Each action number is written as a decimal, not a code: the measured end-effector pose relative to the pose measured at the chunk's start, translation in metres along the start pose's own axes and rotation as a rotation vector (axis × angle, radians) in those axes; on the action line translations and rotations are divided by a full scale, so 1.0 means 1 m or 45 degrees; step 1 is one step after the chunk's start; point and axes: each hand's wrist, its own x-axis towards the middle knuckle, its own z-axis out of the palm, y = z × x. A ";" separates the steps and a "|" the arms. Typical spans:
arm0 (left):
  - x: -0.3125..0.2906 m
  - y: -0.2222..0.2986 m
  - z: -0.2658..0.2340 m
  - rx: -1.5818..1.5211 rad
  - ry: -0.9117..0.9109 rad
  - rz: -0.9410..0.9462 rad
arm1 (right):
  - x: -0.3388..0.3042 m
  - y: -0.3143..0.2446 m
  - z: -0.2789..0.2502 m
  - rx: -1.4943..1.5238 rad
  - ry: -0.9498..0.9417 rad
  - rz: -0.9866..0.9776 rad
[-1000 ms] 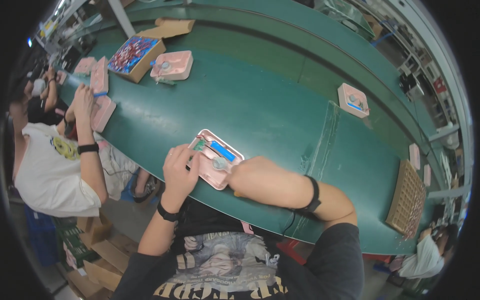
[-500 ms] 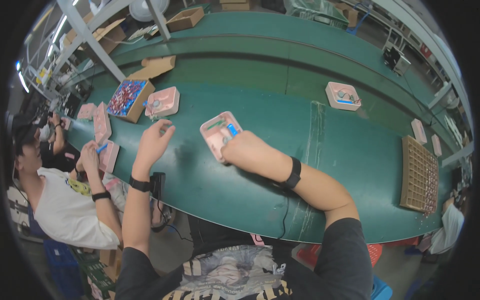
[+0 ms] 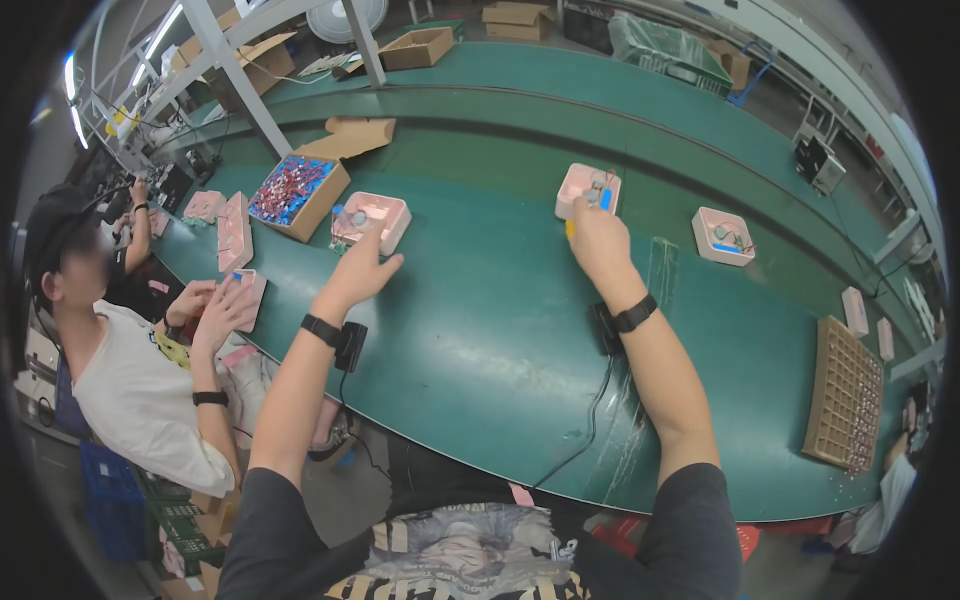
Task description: The person assembles electronic devices by placing a circuit board and a battery into a pink plastic housing and pressing them into place. They repeat this process for multiple units, setting each completed housing aside on the workbench.
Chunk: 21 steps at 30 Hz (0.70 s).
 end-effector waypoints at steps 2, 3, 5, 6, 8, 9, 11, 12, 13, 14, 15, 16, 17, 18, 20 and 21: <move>-0.022 0.012 -0.005 -0.006 -0.029 0.021 | 0.000 0.003 0.003 0.036 -0.029 0.040; -0.037 0.020 -0.003 0.007 -0.020 0.029 | -0.002 0.005 0.005 0.014 -0.008 0.009; -0.068 0.039 -0.006 0.017 -0.018 0.032 | -0.008 0.006 0.006 -0.029 0.027 -0.054; -0.082 0.051 -0.011 0.048 -0.053 0.069 | -0.008 0.002 0.003 -0.027 0.021 -0.057; -0.111 0.066 -0.015 0.074 -0.092 0.100 | -0.008 -0.010 -0.007 0.323 -0.207 -0.292; -0.126 0.070 -0.012 0.063 -0.081 0.169 | -0.009 -0.018 -0.013 0.497 -0.322 -0.407; -0.151 0.078 -0.012 0.050 -0.082 0.227 | -0.014 -0.052 -0.032 0.849 -0.556 -0.646; -0.161 0.082 -0.013 0.032 -0.097 0.288 | -0.019 -0.067 -0.037 0.854 -0.565 -0.639; -0.170 0.086 -0.015 0.013 -0.111 0.353 | -0.027 -0.081 -0.043 0.969 -0.578 -0.753; -0.175 0.087 -0.015 -0.008 -0.123 0.415 | -0.035 -0.091 -0.045 1.084 -0.590 -0.870; -0.177 0.087 -0.013 -0.012 -0.130 0.410 | -0.041 -0.097 -0.045 1.088 -0.598 -0.865; -0.180 0.086 -0.014 -0.040 -0.106 0.445 | -0.048 -0.105 -0.045 1.093 -0.617 -0.891; -0.184 0.086 -0.016 -0.065 -0.080 0.478 | -0.054 -0.112 -0.044 1.099 -0.636 -0.919; -0.188 0.085 -0.018 -0.088 -0.052 0.508 | -0.059 -0.118 -0.044 1.107 -0.655 -0.951; -0.188 0.080 -0.014 -0.065 -0.006 0.472 | -0.062 -0.121 -0.046 1.109 -0.668 -0.954; -0.187 0.076 -0.010 -0.051 0.033 0.459 | -0.062 -0.120 -0.046 1.101 -0.672 -0.936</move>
